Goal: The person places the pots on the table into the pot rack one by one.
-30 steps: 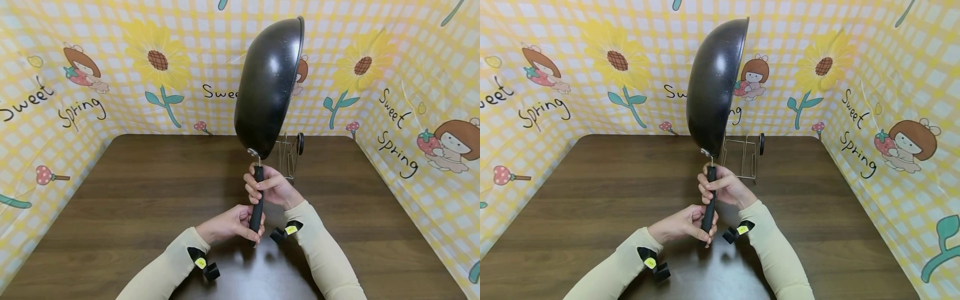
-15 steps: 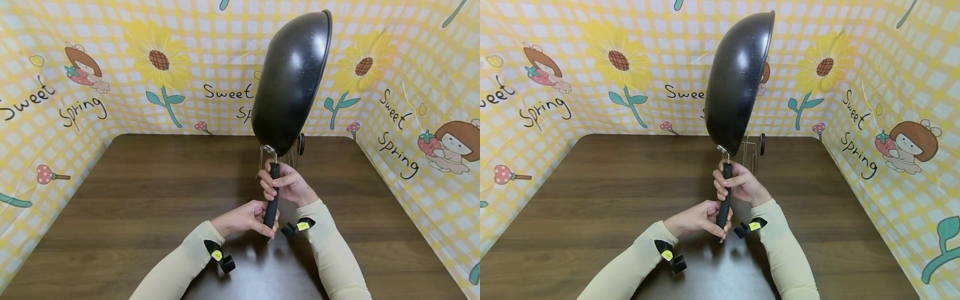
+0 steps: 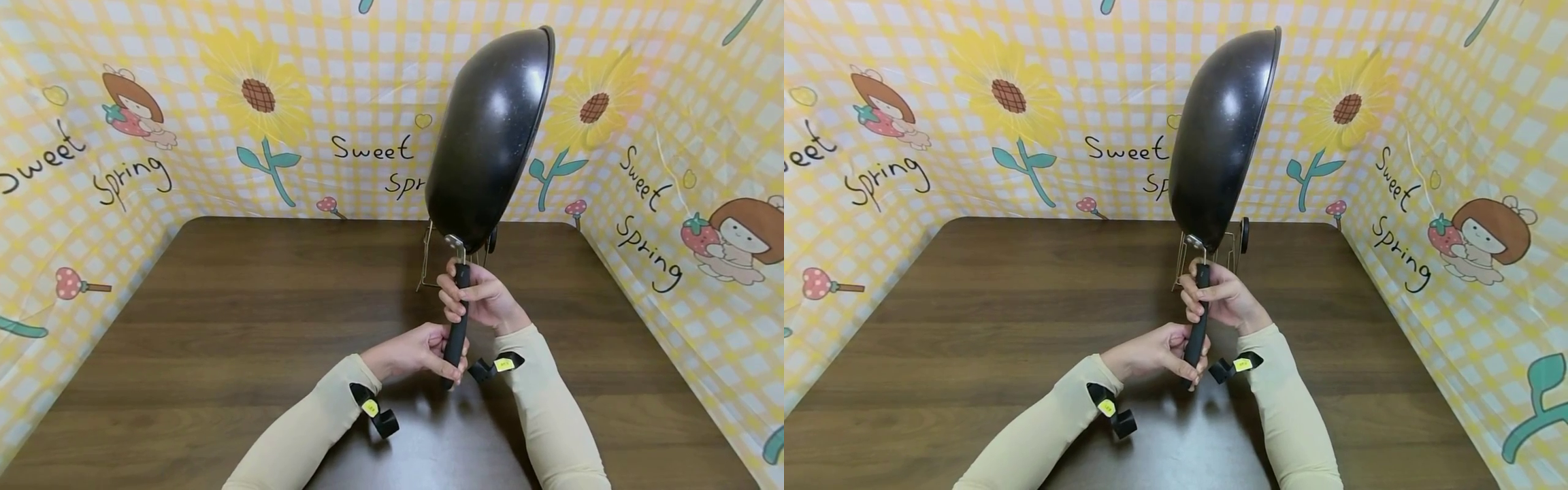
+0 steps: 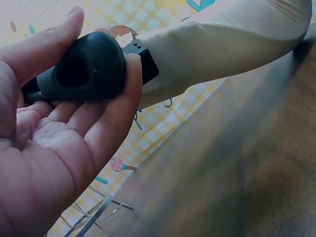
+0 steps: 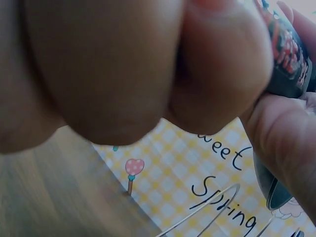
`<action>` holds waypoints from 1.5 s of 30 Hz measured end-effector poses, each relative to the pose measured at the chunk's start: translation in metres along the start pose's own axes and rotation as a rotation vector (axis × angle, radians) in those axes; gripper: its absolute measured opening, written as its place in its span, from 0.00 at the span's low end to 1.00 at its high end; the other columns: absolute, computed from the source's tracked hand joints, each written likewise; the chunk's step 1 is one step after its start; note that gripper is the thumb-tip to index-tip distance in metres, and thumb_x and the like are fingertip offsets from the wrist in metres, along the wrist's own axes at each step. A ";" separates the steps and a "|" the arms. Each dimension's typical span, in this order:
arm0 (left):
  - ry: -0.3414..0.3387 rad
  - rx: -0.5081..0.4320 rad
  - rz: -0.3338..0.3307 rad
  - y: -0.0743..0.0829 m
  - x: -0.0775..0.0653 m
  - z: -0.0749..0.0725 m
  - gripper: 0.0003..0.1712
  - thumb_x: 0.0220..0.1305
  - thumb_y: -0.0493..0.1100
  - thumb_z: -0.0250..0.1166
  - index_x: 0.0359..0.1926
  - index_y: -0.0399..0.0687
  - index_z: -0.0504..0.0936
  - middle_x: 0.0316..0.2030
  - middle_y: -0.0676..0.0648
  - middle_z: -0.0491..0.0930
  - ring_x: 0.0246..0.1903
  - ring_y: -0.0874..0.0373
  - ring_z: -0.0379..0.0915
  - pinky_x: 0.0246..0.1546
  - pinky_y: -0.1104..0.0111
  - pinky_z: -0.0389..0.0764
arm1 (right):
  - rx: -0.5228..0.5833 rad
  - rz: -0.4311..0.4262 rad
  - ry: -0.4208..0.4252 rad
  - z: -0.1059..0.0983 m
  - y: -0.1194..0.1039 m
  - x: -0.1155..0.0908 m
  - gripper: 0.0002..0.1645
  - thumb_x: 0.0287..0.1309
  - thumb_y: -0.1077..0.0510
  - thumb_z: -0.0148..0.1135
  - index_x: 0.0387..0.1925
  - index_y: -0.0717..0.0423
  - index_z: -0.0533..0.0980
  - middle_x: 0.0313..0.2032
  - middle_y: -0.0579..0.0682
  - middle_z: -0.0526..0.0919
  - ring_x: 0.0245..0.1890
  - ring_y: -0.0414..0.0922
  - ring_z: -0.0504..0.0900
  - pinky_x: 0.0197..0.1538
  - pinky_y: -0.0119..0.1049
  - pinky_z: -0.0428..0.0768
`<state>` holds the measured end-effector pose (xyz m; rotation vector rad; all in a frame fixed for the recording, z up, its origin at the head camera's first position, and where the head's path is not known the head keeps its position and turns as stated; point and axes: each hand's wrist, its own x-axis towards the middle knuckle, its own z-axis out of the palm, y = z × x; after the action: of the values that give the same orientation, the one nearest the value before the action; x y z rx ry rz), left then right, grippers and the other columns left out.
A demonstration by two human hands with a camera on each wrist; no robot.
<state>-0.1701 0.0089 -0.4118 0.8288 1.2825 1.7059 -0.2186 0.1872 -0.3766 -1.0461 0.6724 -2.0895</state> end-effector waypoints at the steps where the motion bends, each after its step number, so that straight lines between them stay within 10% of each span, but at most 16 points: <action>1: 0.003 -0.005 -0.006 0.000 0.001 0.000 0.20 0.57 0.15 0.56 0.46 0.34 0.66 0.31 0.51 0.81 0.31 0.60 0.81 0.37 0.67 0.82 | 0.002 0.002 0.001 -0.001 0.000 0.000 0.12 0.64 0.72 0.50 0.45 0.57 0.64 0.28 0.51 0.66 0.25 0.45 0.68 0.39 0.34 0.80; 45: 0.075 -0.062 -0.158 -0.033 0.010 -0.010 0.16 0.59 0.19 0.56 0.40 0.41 0.69 0.29 0.50 0.78 0.29 0.59 0.79 0.32 0.68 0.82 | 0.107 0.004 -0.031 -0.035 0.025 -0.027 0.12 0.66 0.71 0.47 0.48 0.57 0.66 0.28 0.51 0.56 0.26 0.45 0.58 0.42 0.34 0.78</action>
<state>-0.1759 0.0185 -0.4461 0.6155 1.3036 1.6546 -0.2275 0.1971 -0.4257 -1.0142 0.5411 -2.0773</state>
